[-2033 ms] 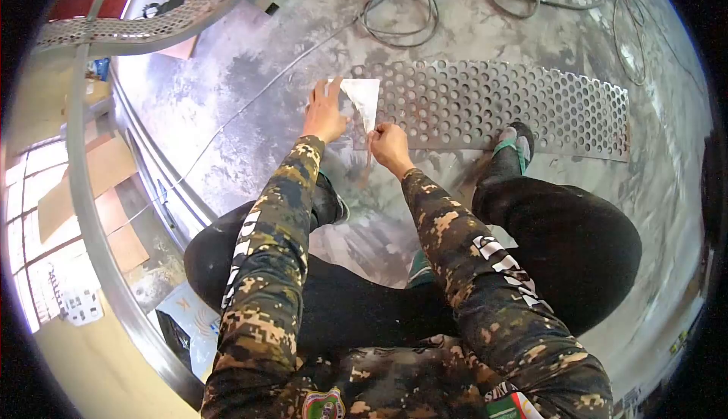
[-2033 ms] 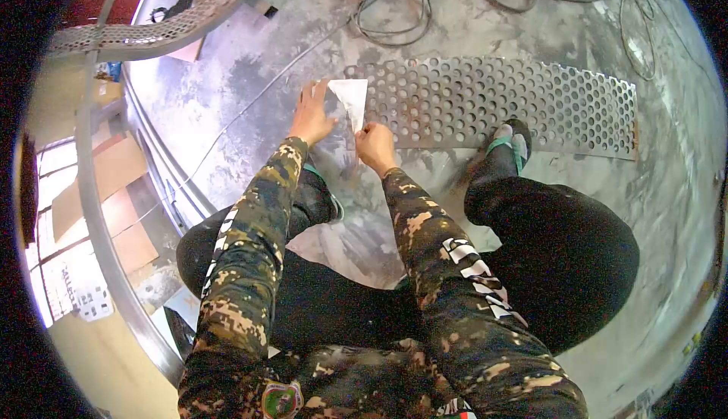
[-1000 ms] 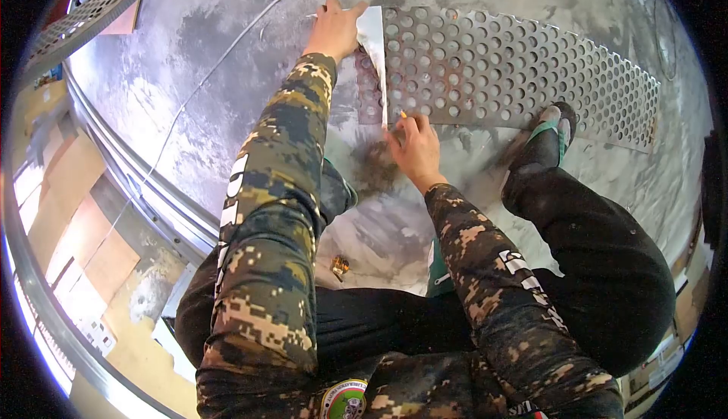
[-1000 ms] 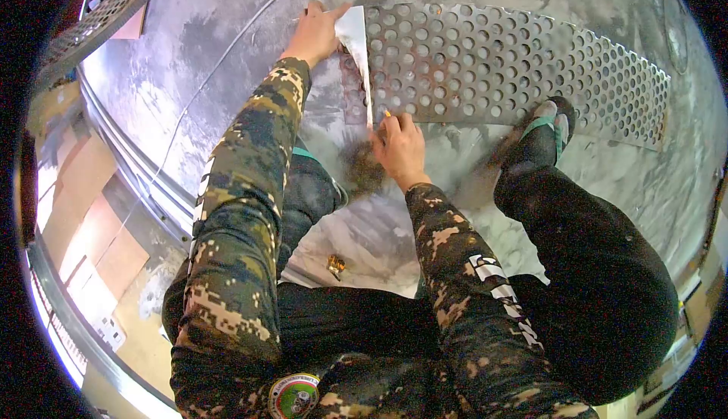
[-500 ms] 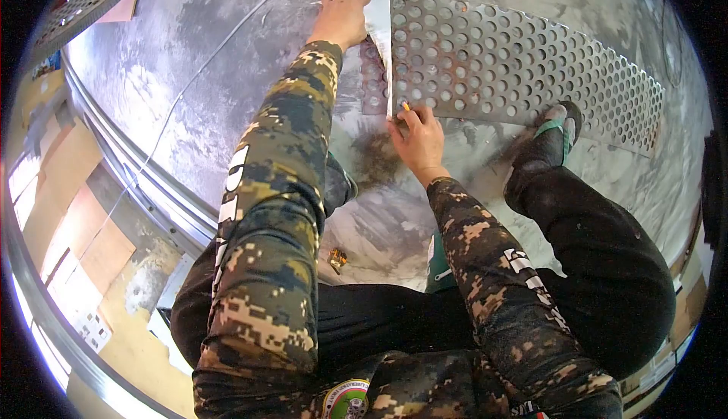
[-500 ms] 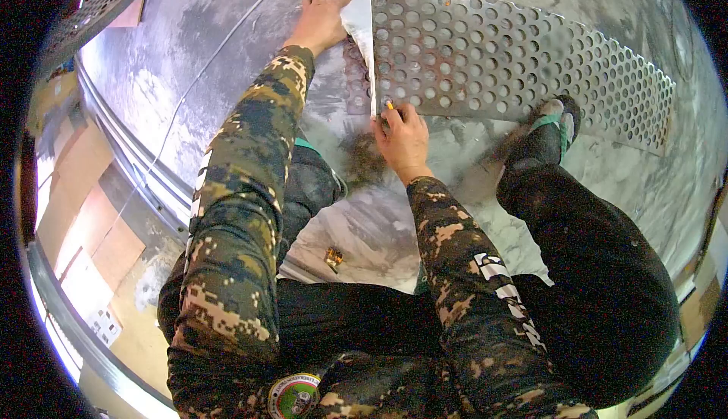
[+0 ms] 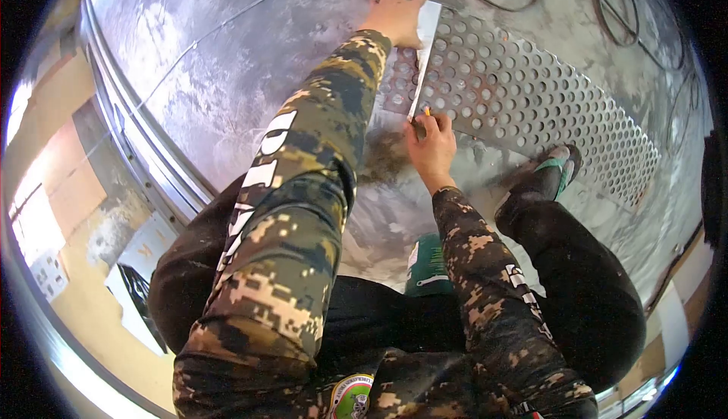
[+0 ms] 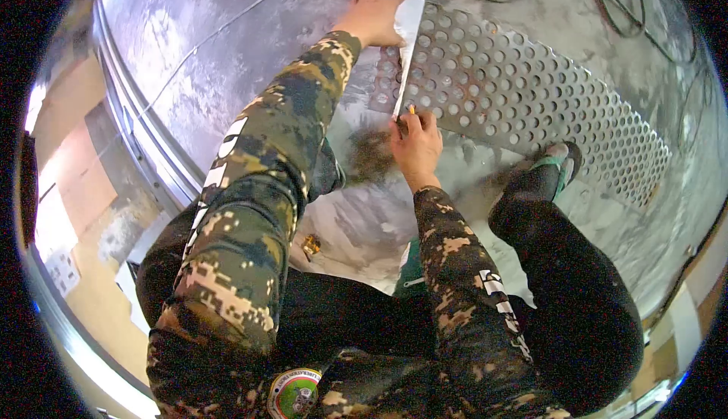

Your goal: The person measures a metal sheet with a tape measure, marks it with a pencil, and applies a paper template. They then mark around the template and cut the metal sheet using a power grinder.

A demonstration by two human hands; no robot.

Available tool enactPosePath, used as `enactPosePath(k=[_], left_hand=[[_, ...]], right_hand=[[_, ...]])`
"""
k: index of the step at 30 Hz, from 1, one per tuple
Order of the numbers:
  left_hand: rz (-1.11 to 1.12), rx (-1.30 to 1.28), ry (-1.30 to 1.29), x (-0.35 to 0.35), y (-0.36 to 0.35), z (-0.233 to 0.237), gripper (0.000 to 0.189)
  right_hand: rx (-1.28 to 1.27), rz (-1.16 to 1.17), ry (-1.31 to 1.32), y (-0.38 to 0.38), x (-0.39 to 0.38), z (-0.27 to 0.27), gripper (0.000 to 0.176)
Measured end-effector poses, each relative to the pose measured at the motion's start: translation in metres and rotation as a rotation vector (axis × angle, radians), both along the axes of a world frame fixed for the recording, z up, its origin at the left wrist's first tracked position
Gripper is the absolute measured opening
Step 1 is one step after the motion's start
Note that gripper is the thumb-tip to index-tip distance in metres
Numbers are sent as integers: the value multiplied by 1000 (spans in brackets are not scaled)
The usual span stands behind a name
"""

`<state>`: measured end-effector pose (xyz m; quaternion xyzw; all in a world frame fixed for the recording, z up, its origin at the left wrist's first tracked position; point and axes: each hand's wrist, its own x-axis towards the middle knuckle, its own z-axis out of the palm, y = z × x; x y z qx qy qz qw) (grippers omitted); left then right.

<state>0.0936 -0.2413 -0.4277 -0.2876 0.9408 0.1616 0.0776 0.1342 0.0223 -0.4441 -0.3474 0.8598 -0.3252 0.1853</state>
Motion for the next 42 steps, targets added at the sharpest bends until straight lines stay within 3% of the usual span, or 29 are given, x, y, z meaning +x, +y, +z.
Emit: enactPosePath(k=[14, 33, 42], left_hand=[[30, 31, 75, -2, 3, -12, 90], [51, 28, 88, -2, 4, -20, 89], [-92, 18, 141, 14, -4, -25, 105]], right_hand=[[130, -52, 2, -10, 5, 4, 23], [69, -29, 65, -12, 6, 3, 17], [17, 20, 47, -1, 2, -1, 22]])
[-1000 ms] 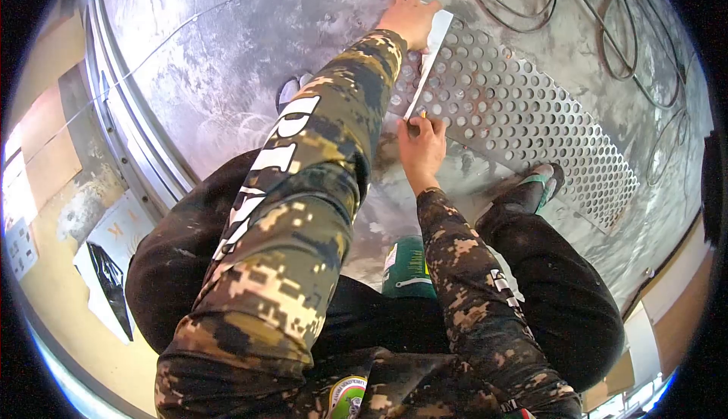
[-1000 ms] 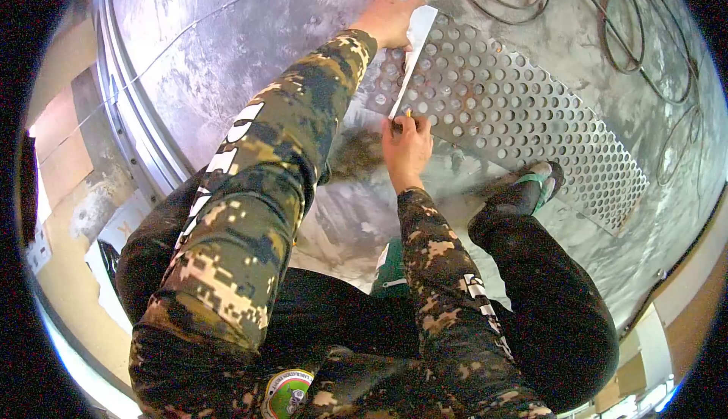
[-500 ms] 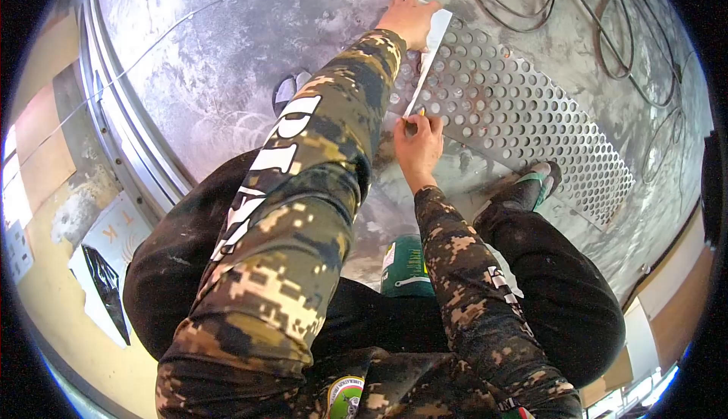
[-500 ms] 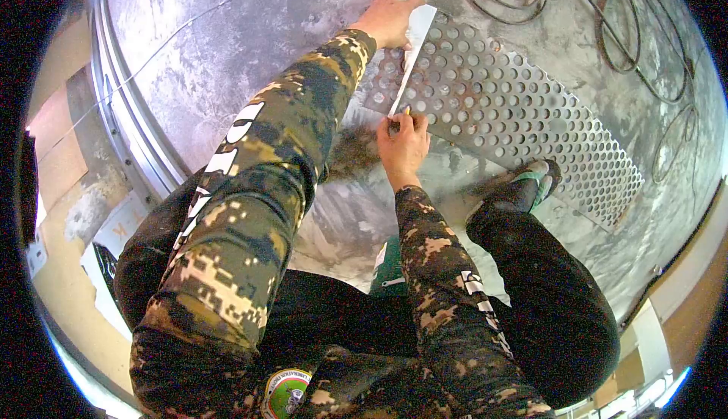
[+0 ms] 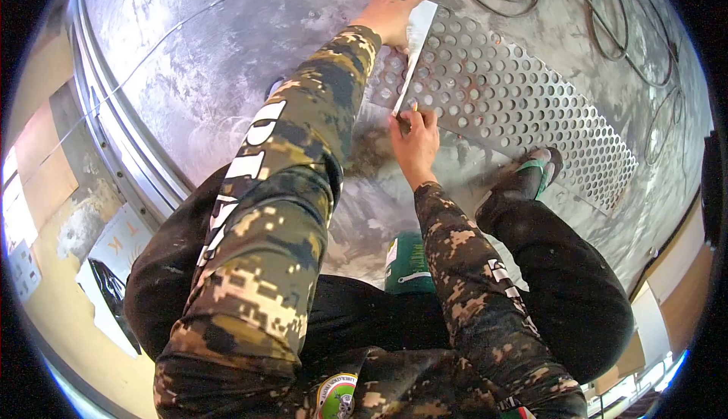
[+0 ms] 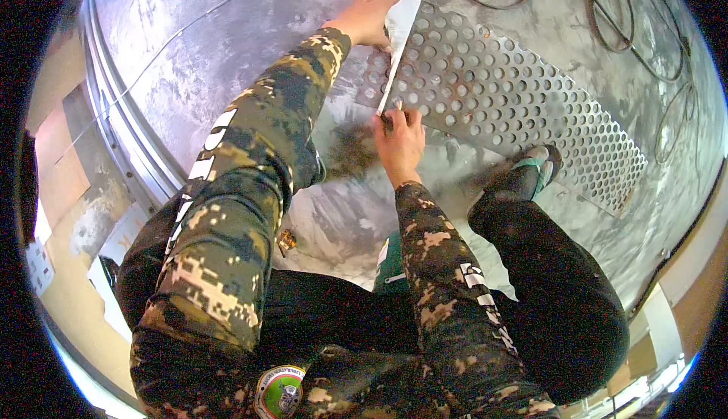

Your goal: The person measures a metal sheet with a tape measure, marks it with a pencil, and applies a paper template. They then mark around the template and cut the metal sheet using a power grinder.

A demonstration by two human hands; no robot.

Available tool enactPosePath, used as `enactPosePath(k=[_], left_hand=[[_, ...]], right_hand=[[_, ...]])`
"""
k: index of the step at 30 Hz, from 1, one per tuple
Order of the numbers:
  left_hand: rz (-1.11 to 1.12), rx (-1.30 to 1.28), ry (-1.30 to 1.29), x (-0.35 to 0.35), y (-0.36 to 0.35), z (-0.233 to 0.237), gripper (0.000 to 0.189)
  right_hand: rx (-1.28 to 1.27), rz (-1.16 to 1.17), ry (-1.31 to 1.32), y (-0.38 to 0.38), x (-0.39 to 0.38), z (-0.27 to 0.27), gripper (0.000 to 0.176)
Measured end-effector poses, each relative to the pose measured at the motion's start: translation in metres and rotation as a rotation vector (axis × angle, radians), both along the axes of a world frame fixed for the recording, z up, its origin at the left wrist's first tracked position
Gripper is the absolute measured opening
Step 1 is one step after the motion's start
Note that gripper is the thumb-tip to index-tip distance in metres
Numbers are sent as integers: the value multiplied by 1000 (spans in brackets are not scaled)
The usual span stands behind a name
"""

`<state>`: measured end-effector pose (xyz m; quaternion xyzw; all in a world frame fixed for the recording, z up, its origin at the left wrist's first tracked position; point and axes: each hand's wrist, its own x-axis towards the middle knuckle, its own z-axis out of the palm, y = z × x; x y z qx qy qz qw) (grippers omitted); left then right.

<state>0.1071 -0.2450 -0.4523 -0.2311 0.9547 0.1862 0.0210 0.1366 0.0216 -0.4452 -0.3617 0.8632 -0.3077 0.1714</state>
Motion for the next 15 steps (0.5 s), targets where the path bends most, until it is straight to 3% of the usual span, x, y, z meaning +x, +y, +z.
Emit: enactPosePath(k=[15], left_hand=[[63, 65, -34, 2, 8, 19, 112]], right_hand=[[-11, 6, 12, 1, 0, 1, 20]])
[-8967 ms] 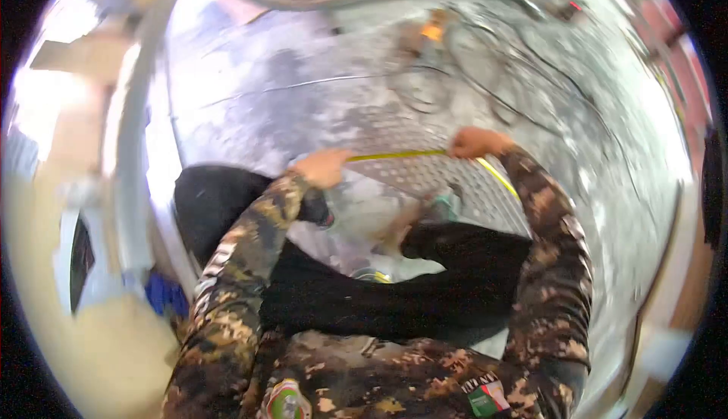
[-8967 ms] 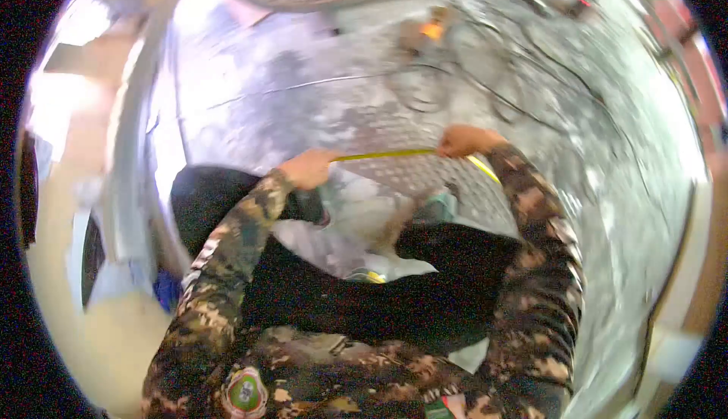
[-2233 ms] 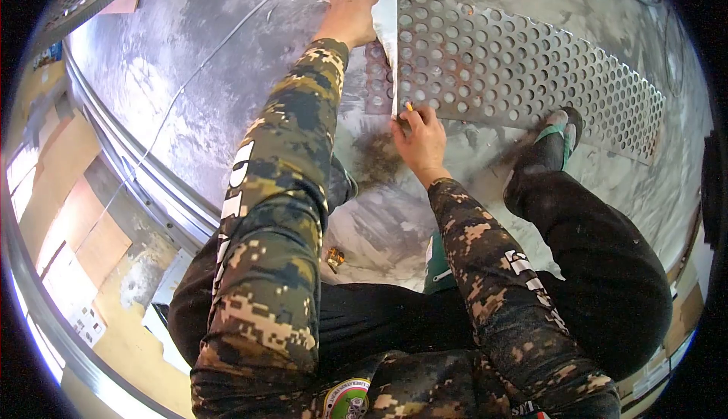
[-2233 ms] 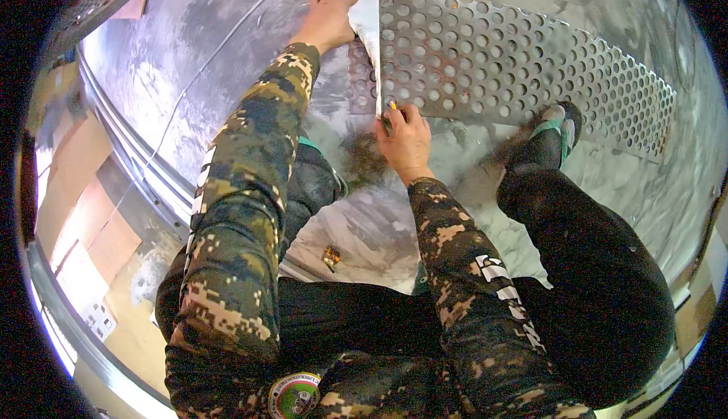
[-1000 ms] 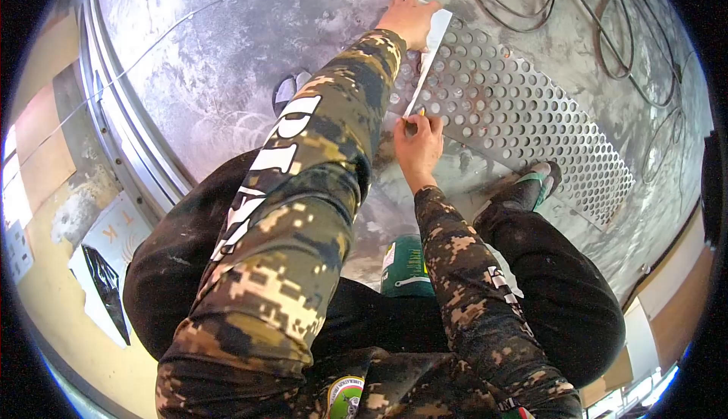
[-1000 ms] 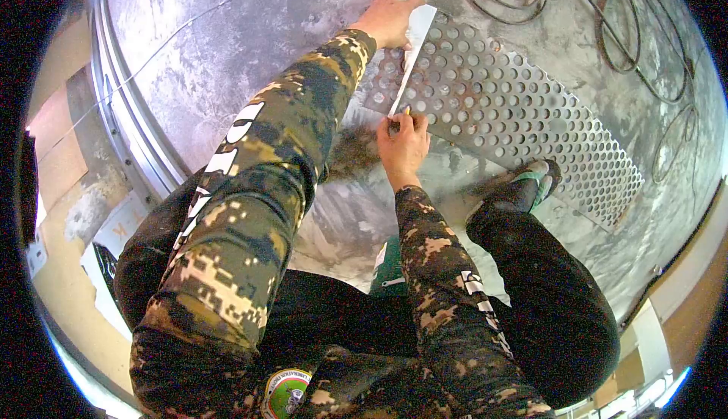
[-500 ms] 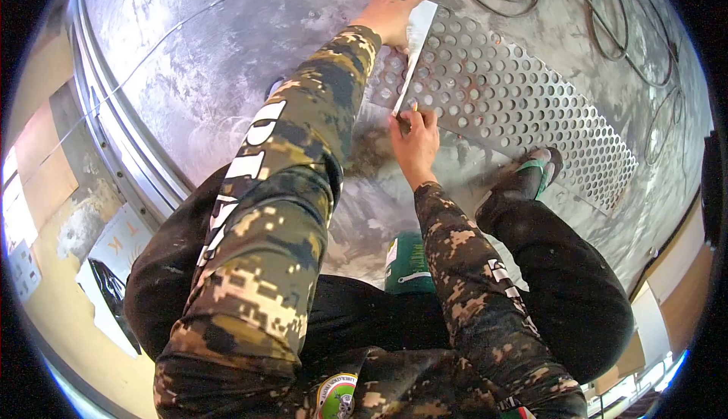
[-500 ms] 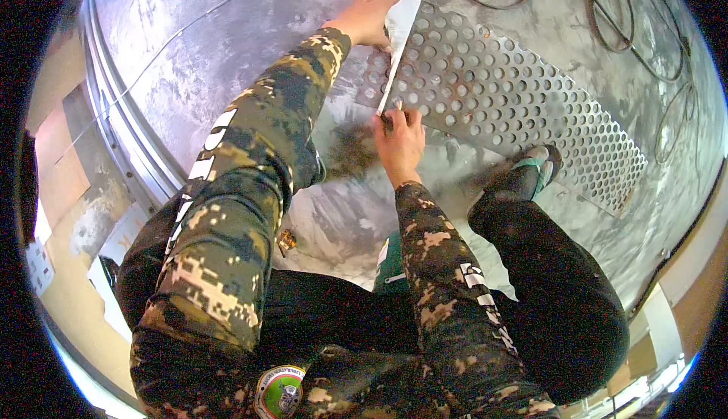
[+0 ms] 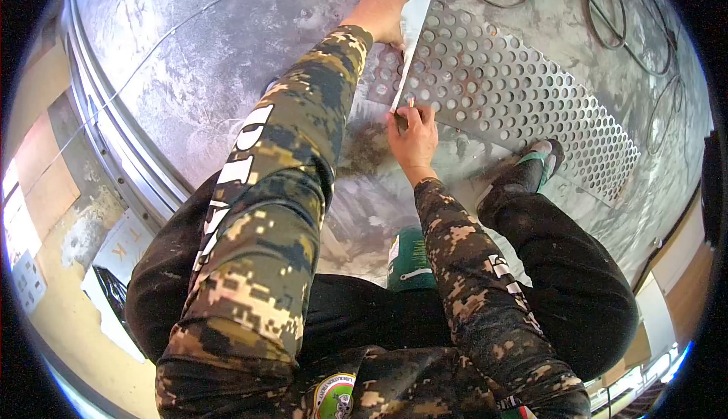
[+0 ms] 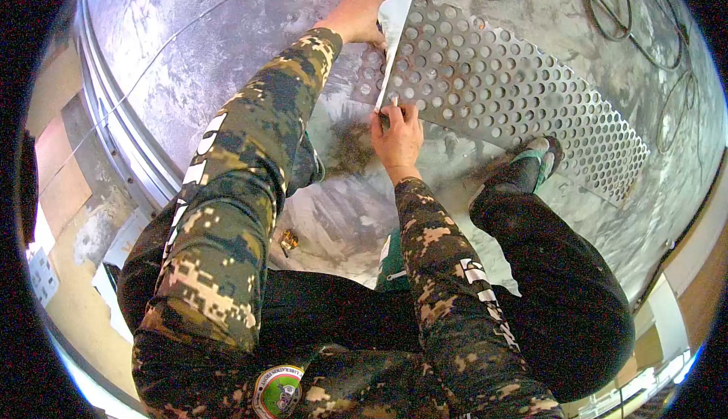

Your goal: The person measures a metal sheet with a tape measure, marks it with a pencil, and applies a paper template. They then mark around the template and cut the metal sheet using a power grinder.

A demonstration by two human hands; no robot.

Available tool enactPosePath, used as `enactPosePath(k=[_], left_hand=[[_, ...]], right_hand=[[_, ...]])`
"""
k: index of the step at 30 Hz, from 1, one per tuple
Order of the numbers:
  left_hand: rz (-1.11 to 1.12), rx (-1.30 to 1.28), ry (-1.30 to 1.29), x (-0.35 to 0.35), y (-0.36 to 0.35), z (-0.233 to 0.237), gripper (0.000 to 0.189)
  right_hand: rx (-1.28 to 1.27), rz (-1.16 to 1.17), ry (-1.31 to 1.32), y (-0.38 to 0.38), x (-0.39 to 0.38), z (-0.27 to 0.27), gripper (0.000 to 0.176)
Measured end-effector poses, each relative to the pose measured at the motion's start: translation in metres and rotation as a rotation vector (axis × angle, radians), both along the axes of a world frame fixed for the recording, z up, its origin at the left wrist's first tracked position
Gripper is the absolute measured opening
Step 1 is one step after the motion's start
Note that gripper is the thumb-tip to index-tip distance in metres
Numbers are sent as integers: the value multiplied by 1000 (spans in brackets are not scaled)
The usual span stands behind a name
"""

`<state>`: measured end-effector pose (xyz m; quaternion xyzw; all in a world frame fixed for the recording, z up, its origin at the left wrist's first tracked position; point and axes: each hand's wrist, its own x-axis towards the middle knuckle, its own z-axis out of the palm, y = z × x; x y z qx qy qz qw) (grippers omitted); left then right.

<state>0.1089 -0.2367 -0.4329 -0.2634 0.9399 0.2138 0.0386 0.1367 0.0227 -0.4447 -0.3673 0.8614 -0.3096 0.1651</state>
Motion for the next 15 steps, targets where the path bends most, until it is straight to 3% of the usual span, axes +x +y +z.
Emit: enactPosePath(k=[15], left_hand=[[14, -4, 59, 0, -1, -3, 106]], right_hand=[[30, -12, -31, -2, -1, 2, 16]])
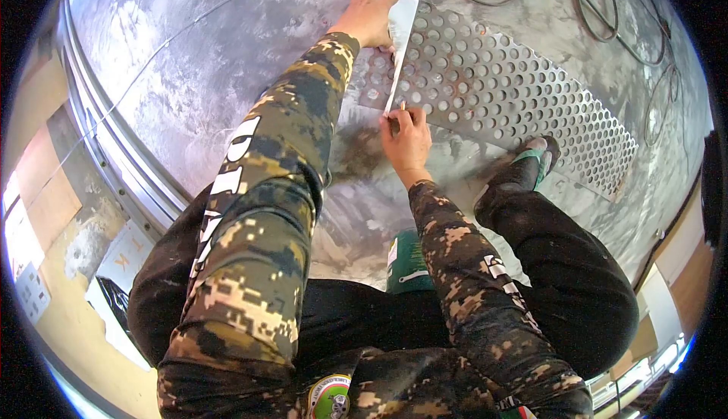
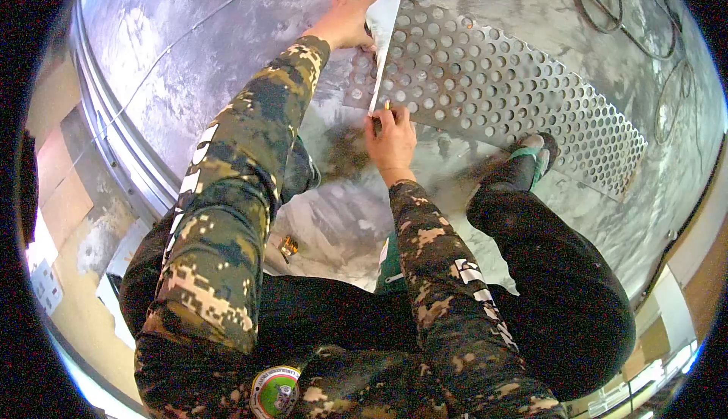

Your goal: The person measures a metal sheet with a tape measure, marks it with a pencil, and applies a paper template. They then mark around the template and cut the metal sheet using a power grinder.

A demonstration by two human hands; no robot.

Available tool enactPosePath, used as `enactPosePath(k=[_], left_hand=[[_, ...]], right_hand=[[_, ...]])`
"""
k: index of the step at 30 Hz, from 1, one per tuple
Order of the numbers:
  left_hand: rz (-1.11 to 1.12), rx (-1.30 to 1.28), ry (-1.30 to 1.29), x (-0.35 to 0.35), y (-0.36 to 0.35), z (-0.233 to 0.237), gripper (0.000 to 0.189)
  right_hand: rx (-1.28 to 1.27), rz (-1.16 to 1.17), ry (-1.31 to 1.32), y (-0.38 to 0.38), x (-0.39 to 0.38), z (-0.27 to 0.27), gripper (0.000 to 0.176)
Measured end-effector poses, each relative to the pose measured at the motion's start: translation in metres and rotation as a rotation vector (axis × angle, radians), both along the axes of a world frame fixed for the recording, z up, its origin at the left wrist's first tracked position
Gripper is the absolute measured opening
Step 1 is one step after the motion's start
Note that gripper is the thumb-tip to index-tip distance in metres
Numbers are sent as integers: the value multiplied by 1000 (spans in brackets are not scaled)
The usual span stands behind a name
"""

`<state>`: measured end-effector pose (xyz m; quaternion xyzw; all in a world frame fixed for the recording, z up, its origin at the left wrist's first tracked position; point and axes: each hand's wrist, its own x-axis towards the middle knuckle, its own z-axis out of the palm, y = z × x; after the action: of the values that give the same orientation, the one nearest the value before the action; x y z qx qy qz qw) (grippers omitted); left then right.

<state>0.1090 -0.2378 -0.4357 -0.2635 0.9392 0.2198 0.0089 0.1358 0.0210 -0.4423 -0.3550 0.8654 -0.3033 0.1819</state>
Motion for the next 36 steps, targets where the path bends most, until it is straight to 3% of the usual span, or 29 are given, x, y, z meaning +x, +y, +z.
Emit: enactPosePath(k=[36], left_hand=[[24, 6, -42, -2, 0, 6, 103]], right_hand=[[4, 7, 1, 0, -2, 3, 16]])
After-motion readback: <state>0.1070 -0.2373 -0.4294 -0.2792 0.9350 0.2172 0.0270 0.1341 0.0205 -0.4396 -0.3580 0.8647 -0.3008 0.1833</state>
